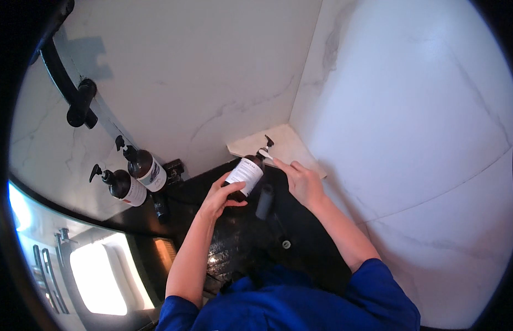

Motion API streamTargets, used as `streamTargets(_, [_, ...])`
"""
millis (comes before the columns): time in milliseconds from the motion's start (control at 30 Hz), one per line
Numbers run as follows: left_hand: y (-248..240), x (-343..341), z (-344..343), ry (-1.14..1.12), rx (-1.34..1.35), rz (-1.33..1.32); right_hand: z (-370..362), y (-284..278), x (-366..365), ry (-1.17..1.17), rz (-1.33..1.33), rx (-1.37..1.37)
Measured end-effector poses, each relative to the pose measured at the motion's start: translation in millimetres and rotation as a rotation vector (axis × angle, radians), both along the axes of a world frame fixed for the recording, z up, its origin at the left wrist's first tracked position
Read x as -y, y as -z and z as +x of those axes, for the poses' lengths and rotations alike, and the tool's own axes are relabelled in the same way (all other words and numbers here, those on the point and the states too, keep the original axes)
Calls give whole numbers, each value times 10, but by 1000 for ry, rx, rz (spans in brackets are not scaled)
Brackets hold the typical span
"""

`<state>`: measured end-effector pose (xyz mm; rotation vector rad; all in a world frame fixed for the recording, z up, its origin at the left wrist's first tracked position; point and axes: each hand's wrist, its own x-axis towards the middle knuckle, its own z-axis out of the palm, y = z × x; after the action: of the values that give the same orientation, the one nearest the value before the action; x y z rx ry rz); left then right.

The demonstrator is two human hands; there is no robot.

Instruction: The person scrubs a corner shelf and the shower floor using a toothbrush and cleaning solution. They then rinse the toothbrush and the shower area with a handheld shower head. Finally, they wipe the shelf with a paper towel.

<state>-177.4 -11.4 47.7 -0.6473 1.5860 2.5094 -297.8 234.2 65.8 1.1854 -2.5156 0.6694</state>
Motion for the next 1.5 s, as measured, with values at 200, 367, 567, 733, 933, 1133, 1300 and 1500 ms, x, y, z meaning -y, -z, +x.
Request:
streamTargets(200, [-40, -69, 81, -29, -20, -89, -9, -35, 37, -34, 12, -21])
streamTargets(367, [31, -65, 89, -28, -42, -173, -23, 8, 47, -55, 20, -16])
streamTargets(567, [50, 8, 54, -92, -22, 41, -73, 37, 135, -73, -66, 4])
streamTargets(733, [198, 66, 90, -146, -45, 111, -119, -23, 109, -35, 2, -18])
streamTargets(933, [346, 126, 56, -142, -36, 73, -218, 63, 204, -53, -36, -62])
streamTargets(1133, [498, 142, 75, -194, 28, 270, -143, 82, 270, -51, -10, -60])
streamTargets(1300, [483, 140, 39, -205, 42, 316, -221, 97, 248, -5, -20, -102])
streamTargets(1500, [397, 88, 57, -200, 53, 460, -130, 87, 271, -43, 4, -98])
